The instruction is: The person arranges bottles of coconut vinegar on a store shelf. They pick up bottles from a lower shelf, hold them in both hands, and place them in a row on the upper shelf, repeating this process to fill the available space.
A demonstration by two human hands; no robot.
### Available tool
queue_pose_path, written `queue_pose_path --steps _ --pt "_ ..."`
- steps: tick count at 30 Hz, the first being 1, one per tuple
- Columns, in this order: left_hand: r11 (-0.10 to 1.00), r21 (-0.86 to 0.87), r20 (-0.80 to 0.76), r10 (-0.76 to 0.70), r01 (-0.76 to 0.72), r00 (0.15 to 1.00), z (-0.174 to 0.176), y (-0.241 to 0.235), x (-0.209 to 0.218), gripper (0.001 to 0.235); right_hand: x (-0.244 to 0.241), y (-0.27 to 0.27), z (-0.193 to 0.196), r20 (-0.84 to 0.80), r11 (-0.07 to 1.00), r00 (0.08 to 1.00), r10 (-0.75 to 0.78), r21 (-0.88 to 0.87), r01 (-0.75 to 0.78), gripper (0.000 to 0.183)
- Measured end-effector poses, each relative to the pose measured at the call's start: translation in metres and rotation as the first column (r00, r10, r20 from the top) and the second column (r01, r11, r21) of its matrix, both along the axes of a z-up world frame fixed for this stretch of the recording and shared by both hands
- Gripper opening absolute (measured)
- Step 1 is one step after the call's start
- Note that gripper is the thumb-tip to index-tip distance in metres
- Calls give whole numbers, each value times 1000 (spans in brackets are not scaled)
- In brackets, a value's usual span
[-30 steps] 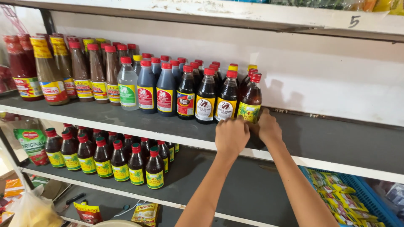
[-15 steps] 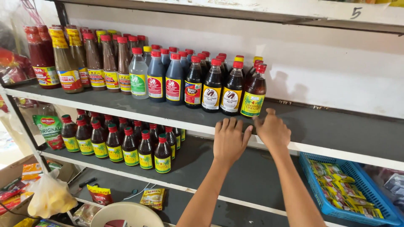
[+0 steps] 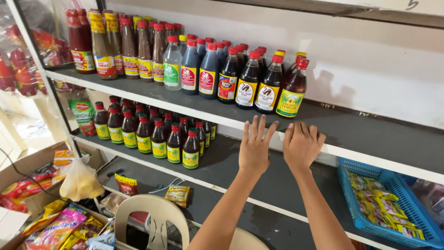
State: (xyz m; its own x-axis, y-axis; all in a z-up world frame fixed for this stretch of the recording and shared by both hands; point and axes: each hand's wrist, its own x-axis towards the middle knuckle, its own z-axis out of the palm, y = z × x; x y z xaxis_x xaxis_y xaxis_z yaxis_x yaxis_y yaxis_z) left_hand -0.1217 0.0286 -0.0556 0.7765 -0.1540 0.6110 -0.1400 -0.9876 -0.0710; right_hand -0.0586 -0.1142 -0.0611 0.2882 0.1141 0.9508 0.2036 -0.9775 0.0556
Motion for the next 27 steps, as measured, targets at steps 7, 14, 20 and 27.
queue_pose_path --steps 7,14,20,27 --pt "998 11 -43 60 -60 997 -7 5 -6 111 -29 3 -13 18 975 977 211 66 -211 17" --pt "977 -177 -82 -136 120 987 -23 18 -19 101 -59 -4 -23 -237 972 943 233 63 -224 59" --pt "880 -393 -243 -380 268 893 -36 48 -43 80 -81 14 -44 -315 832 781 540 342 -437 85" --pt "815 -521 -242 -427 255 871 -34 98 -73 37 -111 70 -63 -508 747 549 663 488 -451 63"
